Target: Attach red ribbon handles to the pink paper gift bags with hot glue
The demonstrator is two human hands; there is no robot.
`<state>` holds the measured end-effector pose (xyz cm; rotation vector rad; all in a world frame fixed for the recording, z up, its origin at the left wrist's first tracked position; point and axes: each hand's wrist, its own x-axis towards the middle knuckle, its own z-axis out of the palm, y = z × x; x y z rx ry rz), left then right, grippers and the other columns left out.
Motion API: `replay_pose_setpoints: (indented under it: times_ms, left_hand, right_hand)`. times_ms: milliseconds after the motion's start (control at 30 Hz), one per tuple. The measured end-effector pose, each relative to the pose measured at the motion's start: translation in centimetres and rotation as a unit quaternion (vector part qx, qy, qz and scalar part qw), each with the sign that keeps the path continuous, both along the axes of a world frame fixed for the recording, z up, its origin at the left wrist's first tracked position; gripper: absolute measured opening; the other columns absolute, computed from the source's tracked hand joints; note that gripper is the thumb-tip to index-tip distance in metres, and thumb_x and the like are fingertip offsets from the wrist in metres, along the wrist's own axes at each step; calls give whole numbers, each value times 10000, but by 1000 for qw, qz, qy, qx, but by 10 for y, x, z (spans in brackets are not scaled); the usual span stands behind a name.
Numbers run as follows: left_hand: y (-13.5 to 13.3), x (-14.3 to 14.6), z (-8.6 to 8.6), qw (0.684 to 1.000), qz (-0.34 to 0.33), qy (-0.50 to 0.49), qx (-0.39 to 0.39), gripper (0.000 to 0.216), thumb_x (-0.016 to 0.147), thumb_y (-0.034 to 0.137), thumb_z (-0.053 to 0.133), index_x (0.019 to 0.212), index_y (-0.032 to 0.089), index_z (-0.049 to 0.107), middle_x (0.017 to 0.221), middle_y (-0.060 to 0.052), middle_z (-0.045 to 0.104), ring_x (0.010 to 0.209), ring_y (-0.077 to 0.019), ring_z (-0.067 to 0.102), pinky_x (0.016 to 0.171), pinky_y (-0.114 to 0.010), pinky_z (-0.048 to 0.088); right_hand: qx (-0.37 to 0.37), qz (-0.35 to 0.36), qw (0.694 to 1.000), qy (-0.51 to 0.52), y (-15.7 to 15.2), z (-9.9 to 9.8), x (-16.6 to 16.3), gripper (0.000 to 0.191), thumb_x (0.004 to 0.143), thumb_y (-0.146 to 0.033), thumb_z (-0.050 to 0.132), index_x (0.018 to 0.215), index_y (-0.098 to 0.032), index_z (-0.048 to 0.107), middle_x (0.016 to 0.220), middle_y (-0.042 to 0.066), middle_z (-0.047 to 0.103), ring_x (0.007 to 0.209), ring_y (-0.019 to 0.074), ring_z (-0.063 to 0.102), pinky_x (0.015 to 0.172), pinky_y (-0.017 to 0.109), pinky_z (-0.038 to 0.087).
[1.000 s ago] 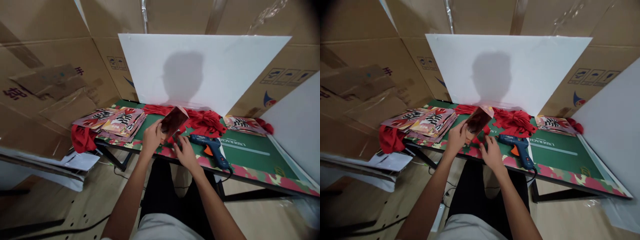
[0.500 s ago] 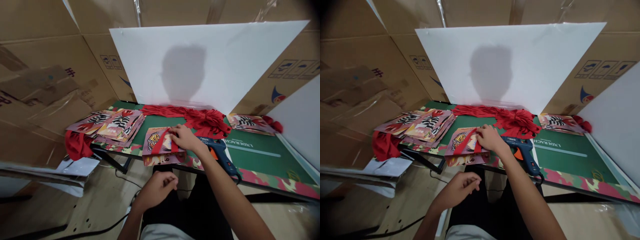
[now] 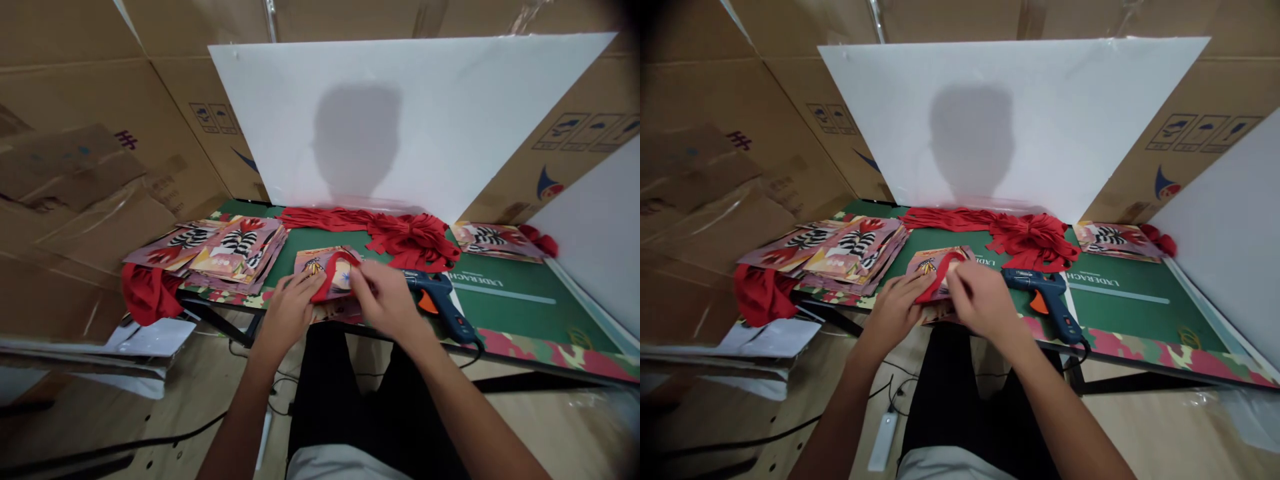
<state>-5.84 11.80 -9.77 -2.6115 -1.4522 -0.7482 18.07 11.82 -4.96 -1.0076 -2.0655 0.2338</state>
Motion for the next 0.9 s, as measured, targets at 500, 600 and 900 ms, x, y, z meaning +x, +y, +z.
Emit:
replay_pose_setpoints:
  times_ms: [500, 600, 900]
  left_hand:
    - [30, 12, -4, 999, 44, -24, -2, 626, 913, 14, 533, 1490, 205, 681, 1526, -59, 699, 1448, -256, 618, 1200, -472, 441]
    - [31, 11, 2, 999, 49, -18, -14, 618, 925, 20, 521, 1496, 197, 677, 1537, -66, 691, 1460, -260, 608, 1189, -471, 445]
    - [20, 14, -6, 999, 45, -19, -5, 649, 920, 20, 511, 1522, 213, 656, 1559, -69, 674, 1486, -270, 583, 1191, -499, 414]
  right_hand:
    - [-128, 2, 938, -321, 19, -56, -26, 400, 1129, -199, 509, 1502, -117, 625, 1508, 216, 646, 1424, 377, 555, 1254, 569, 348]
    - [-141, 17, 927, -348, 22, -52, -30, 425, 1105, -136, 489, 1510, -78, 603, 1510, 266, 625, 1447, 403, 544, 1256, 601, 328]
    - [-168, 22, 921, -352, 30, -52, -29, 290, 1008, -97, 614, 1280, -124, 712, 1345, 221, 741, 1268, 365, 703, 1131, 496, 487]
